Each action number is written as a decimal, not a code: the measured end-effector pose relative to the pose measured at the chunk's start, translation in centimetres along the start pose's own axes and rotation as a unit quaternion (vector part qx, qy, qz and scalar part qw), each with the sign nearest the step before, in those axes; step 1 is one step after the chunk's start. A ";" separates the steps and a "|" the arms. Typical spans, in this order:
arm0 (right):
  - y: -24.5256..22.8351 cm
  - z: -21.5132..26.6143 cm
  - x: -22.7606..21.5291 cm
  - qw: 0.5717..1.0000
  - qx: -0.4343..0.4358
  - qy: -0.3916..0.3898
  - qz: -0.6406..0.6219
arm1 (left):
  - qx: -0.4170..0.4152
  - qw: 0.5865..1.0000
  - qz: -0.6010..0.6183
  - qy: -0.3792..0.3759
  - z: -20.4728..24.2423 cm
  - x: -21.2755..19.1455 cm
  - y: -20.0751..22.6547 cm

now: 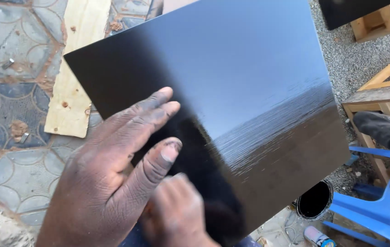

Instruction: Painting a square wooden board with black paint using a small applicator tool.

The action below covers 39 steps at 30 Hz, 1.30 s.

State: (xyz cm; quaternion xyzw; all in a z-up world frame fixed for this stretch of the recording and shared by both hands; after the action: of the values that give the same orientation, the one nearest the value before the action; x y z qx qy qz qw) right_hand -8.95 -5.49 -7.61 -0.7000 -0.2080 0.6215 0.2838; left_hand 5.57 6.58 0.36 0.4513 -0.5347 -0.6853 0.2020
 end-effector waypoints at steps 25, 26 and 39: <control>0.7 5.9 0.6 0.989 0.054 0.088 0.104 | -0.111 0.937 0.194 0.267 10.5 -0.9 6.5; -2.2 6.0 1.2 0.989 0.055 0.094 0.096 | -0.107 0.940 0.185 0.266 10.0 -0.9 7.4; 22.7 24.4 -26.9 0.833 0.543 0.097 -0.045 | -0.173 0.926 0.325 -0.085 12.9 26.6 12.0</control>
State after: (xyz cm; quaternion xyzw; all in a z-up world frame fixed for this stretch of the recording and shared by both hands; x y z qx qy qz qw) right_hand -38.24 -36.49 -3.91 -0.4798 0.1602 0.5499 0.6647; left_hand -21.27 -10.64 0.91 0.1506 -0.5402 -0.6999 0.4423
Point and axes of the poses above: each hand's wrist, its own z-axis away from the middle knuckle, its own x-axis out of the palm, y = z × x, the point moved 1 cm from there along -z, towards the middle knuckle, and after that the axes turned 6 degrees about x, right-handed, at the moved point
